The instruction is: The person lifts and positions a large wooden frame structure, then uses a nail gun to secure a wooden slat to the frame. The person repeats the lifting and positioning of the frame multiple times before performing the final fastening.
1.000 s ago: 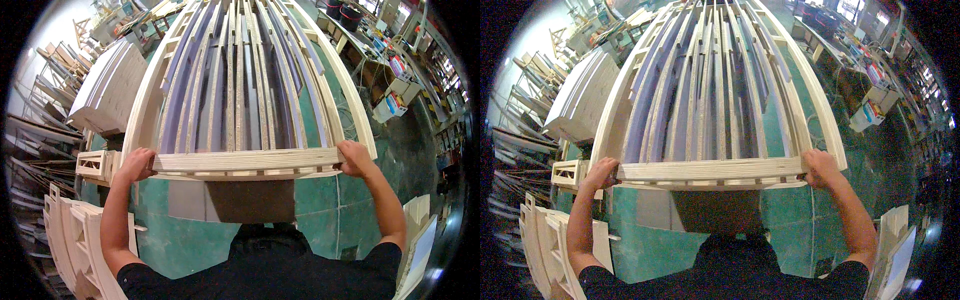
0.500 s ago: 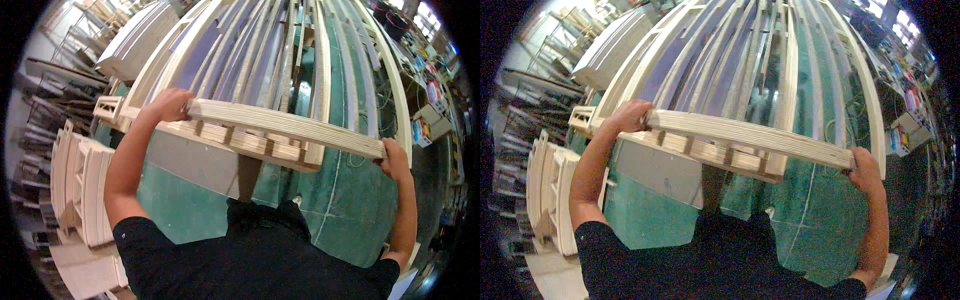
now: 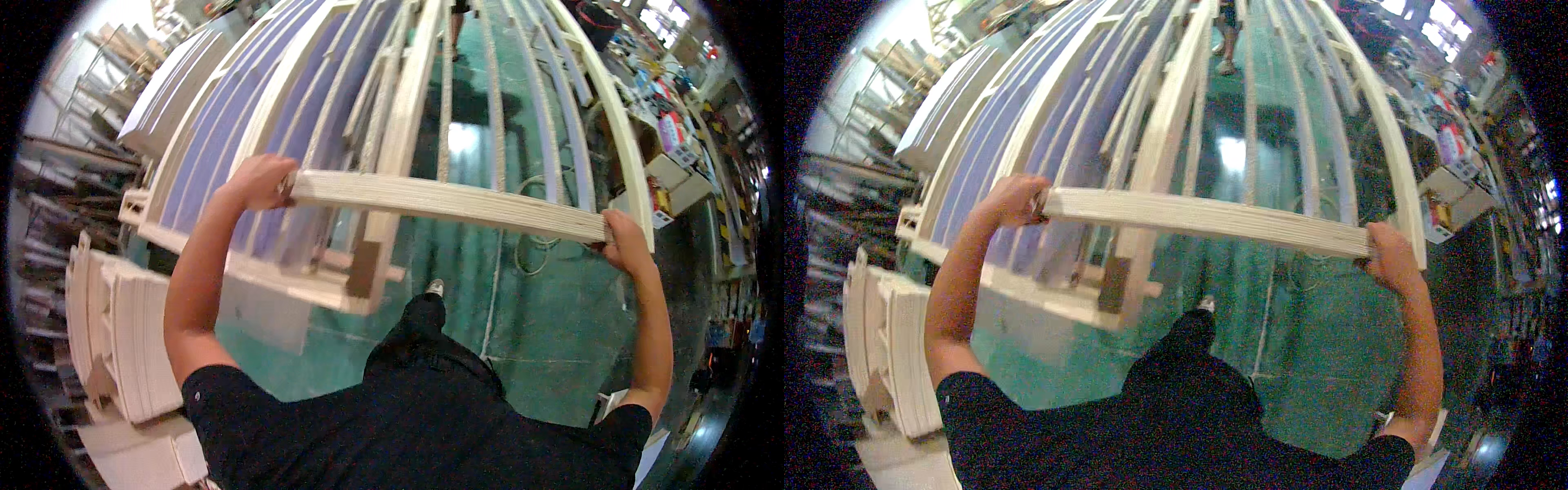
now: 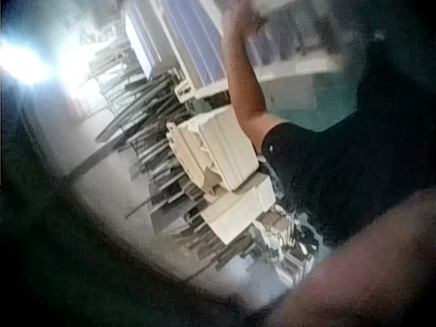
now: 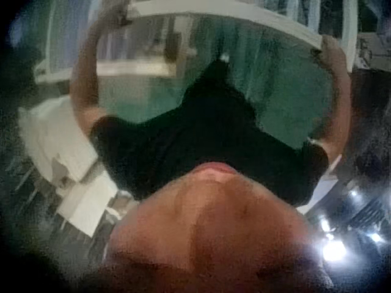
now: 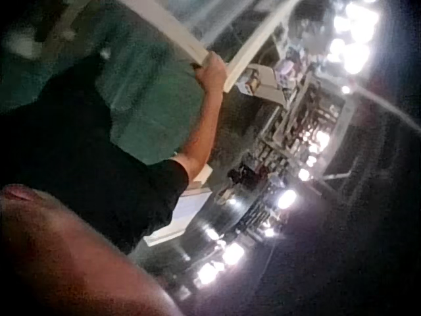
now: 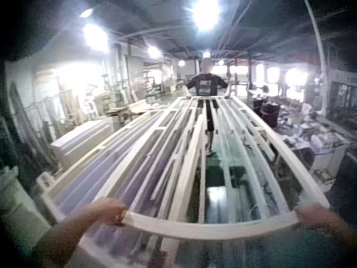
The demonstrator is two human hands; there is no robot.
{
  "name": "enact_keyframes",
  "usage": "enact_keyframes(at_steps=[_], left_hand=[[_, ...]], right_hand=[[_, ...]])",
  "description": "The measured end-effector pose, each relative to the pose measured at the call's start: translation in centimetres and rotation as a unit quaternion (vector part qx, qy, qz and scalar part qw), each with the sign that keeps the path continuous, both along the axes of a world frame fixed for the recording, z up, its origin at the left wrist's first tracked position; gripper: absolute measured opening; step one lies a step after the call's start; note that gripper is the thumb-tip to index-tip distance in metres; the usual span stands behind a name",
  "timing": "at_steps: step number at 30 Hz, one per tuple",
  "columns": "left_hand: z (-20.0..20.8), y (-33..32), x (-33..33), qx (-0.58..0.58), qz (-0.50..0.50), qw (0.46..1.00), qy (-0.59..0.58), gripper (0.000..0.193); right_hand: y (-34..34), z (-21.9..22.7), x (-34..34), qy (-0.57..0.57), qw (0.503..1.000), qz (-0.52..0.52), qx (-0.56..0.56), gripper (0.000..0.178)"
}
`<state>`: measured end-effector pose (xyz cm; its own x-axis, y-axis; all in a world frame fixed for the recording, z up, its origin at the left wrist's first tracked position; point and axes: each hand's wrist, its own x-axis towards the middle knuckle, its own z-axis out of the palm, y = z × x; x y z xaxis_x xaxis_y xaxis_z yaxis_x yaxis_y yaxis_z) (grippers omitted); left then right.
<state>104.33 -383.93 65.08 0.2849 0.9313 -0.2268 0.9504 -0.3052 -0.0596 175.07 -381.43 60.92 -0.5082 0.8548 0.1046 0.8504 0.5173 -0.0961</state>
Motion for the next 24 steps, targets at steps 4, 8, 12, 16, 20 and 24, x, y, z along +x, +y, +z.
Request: enact_keyframes(at_steps=[4,8,12,16,20,24], left_hand=[[0.1,4.9,2.5,0.012,-0.003,1.0,-0.027,0.044],[0.2,12.3,7.1,-0.026,0.003,1.0,0.012,0.042],[-1.5,20.2,9.0,0.011,-0.011,0.999,-0.038,0.044],[-2.1,29.7,11.5,0.026,-0.022,0.999,-0.024,0.043],[-1.5,38.7,14.9,-0.001,0.003,1.0,-0.027,0.042],[-1.3,49.0,18.1,0.019,0.004,0.999,-0.042,0.042]], right_hand=[[5.9,-1.1,4.5,-0.012,1.0,-0.004,-0.014,0.066],[13.0,-0.5,7.8,-0.019,1.0,0.007,-0.02,0.067],[21.0,-1.7,10.1,-0.043,0.998,-0.023,-0.036,0.063],[30.9,-2.0,12.9,-0.034,0.999,-0.009,-0.026,0.057],[39.7,-3.5,14.9,-0.051,0.998,-0.012,-0.023,0.054],[50.9,-3.1,18.0,-0.077,0.997,0.0,0.007,0.056]])
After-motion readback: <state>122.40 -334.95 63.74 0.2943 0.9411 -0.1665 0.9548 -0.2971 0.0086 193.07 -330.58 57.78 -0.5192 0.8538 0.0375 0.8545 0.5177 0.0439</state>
